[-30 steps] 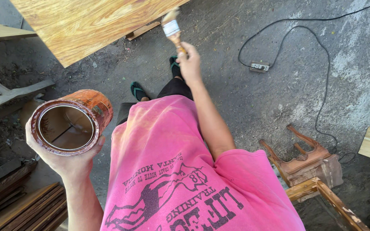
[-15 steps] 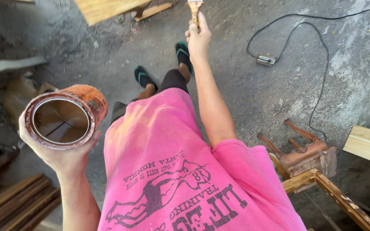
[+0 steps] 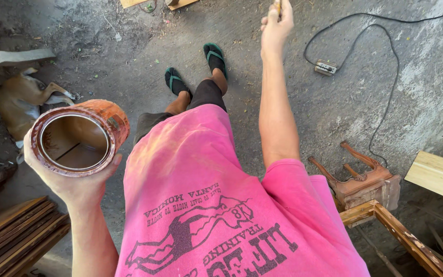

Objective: The person sands a wooden board and a long wood strip with an angle grinder, repositioning the pieces on a work surface. They then fetch a can of wood stain and a brush and brush the stain across the face of the board, covering the raw wood with a darker finish.

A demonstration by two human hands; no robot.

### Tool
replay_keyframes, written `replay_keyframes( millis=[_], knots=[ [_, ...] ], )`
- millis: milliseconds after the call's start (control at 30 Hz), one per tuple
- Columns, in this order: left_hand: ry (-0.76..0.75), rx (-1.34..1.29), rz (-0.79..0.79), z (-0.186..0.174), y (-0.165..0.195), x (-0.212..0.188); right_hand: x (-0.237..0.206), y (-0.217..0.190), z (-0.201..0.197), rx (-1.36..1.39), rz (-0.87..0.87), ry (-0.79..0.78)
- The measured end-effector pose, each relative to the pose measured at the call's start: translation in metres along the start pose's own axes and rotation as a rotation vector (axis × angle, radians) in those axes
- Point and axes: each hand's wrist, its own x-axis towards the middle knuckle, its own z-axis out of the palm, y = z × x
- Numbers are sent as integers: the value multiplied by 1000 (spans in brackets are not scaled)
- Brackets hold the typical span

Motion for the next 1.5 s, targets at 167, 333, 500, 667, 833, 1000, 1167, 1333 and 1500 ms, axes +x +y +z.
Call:
replay_keyframes(
  millis=[167,333,500,667,833,1000,1167,1333,1500],
  knots=[
    [20,23,11,-8,-4,4,-55,14,61,-28,36,-76],
    [31,53,-7,-22,-5,2,-138,25,128,-338,-105,-235],
    [44,13,21,-31,-13,-1,-165,27,122,-464,-484,-282],
    [72,-29,-35,-42,-29,-2,-140,18,109,-293,-131,-63],
    [83,26,-49,-49,-38,-8,-144,22,154,-430,-471,-70],
    [102,38,-35,-53,-38,-12,-192,28,193,-366,-466,-382],
    [102,18,-58,-55,-38,-18,-179,24,177,-486,-549,-624],
    [119,19,-60,-57,-44,-20,-133,18,137,-637,-534,-470],
    [126,-3,-68,-56,-44,-17,-151,19,133,-596,-567,-296]
  ],
)
